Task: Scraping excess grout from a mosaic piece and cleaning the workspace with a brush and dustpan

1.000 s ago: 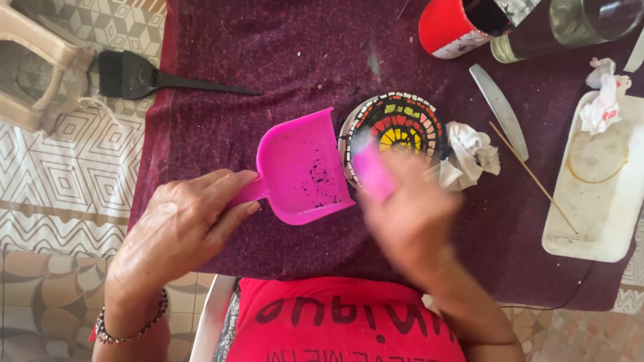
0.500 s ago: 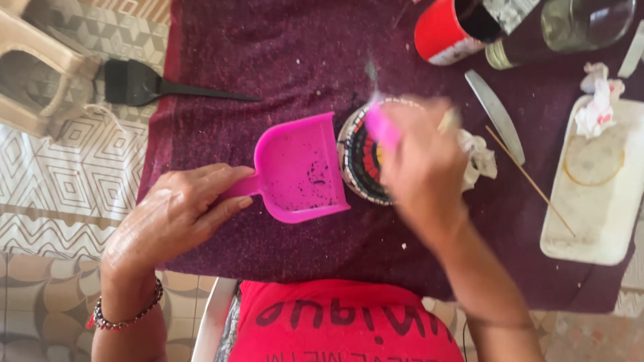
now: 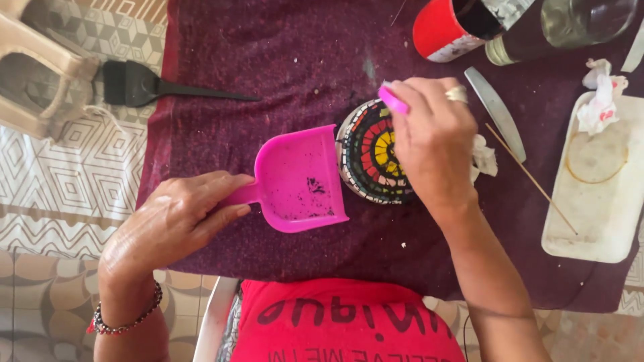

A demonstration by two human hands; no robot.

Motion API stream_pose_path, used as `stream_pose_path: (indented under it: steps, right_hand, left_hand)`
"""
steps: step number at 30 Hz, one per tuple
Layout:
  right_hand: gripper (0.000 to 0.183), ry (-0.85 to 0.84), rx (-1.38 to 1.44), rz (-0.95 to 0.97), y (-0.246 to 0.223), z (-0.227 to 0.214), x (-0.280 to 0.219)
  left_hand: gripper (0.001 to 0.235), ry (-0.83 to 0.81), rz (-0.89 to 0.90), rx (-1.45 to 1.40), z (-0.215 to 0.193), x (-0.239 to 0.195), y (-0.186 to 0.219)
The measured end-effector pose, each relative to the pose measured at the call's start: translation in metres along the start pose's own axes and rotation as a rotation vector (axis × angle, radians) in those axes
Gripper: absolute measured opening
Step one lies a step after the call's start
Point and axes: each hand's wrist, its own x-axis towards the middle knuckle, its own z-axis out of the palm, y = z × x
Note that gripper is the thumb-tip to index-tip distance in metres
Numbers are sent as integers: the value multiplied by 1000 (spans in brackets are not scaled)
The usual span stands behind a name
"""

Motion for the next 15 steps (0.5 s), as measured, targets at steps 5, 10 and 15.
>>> stream_pose_path:
  steps: [5,10,15]
  right_hand:
    - [11,-104,2,-213,-57,-24,-17]
    - [26,6,-398,-97,2,-8,-64]
    - [4,27,-71,27,17,1,-56]
  left_hand:
    - [41,-19,-36,-10,3,-3,-4]
    - [40,-67,-79,-76,2,-6,7]
    - [41,-19,-63,-83,14,-13,14]
